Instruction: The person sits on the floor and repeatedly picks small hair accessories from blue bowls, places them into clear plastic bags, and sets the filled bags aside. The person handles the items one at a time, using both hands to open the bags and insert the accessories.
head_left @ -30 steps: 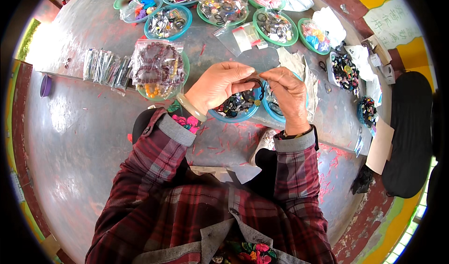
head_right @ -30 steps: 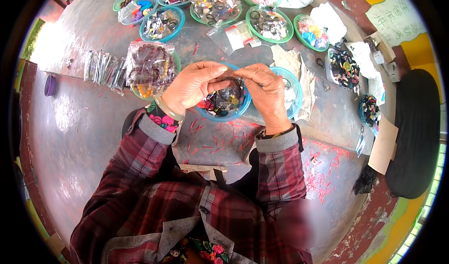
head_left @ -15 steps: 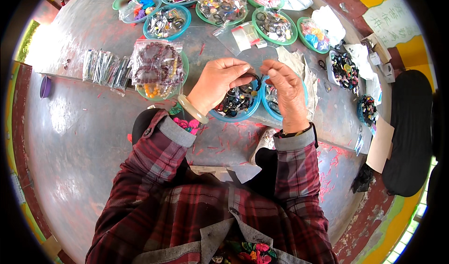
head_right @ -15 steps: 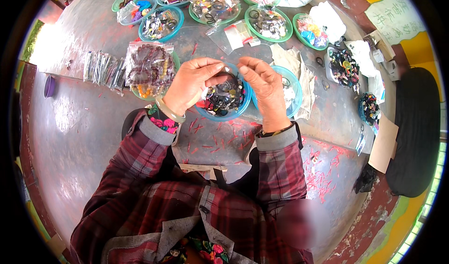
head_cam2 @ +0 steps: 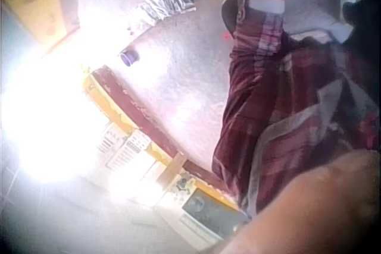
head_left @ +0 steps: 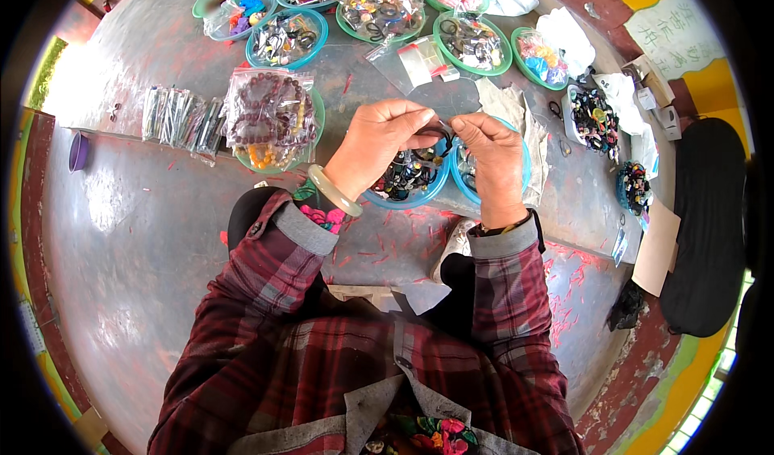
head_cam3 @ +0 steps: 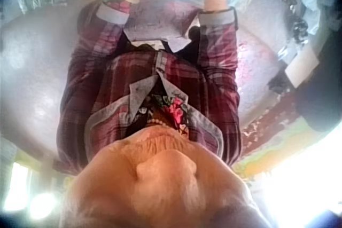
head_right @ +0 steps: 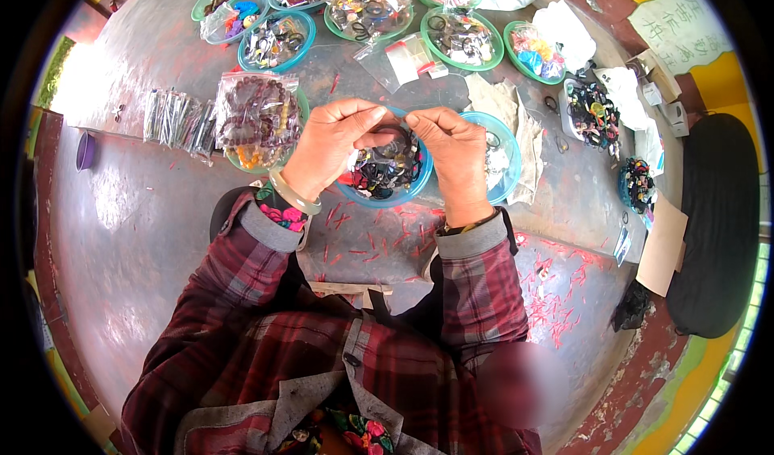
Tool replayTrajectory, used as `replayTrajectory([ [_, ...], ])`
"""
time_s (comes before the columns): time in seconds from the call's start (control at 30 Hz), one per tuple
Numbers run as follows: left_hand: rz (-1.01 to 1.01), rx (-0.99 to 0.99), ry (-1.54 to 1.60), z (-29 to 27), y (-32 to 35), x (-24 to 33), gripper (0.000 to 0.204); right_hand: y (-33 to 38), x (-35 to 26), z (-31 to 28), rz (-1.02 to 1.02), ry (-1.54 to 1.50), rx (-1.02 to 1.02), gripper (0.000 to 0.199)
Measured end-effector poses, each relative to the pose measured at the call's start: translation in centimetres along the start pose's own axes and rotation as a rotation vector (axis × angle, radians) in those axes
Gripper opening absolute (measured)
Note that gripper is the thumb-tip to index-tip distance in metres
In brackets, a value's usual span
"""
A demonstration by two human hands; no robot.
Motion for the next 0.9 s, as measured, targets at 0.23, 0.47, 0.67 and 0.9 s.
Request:
replayTrajectory([
  [0.23, 0.029, -0.012, -0.013, -0.1, 0.2, 0.5, 0.024, 0.1, -0.4, 0.1, -0.020, -0.032, 0.002, 0.009],
  [0.47, 0.126, 0.023, -0.355, -0.5, 0.2, 1.5, 0.023, -0.4, -0.6, -0.7, -0.249, 0.206, -0.027, 0.007],
  [0.67, 0.463, 0.062, -0.894, -0.6, -0.3, 0.9, 0.017, 0.0, -1.0, 0.6, -0.402, 0.457, -0.174, 0.006],
  [0.9, 0.303, 0.012, -0.856, -0.4, 0.1, 1.3, 0.012, 0.1, -1.0, 0.8, -0.347, 0.397, -0.177, 0.006],
])
Point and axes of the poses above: each hand's wrist, its own y-axis away from the middle knuckle, its own z-axis out of the palm, x = y × z, the point moved 4 cm from there along -y, towards the middle knuckle, and after that the axes turned 13 degrees about -y, right-handed, at the moved point
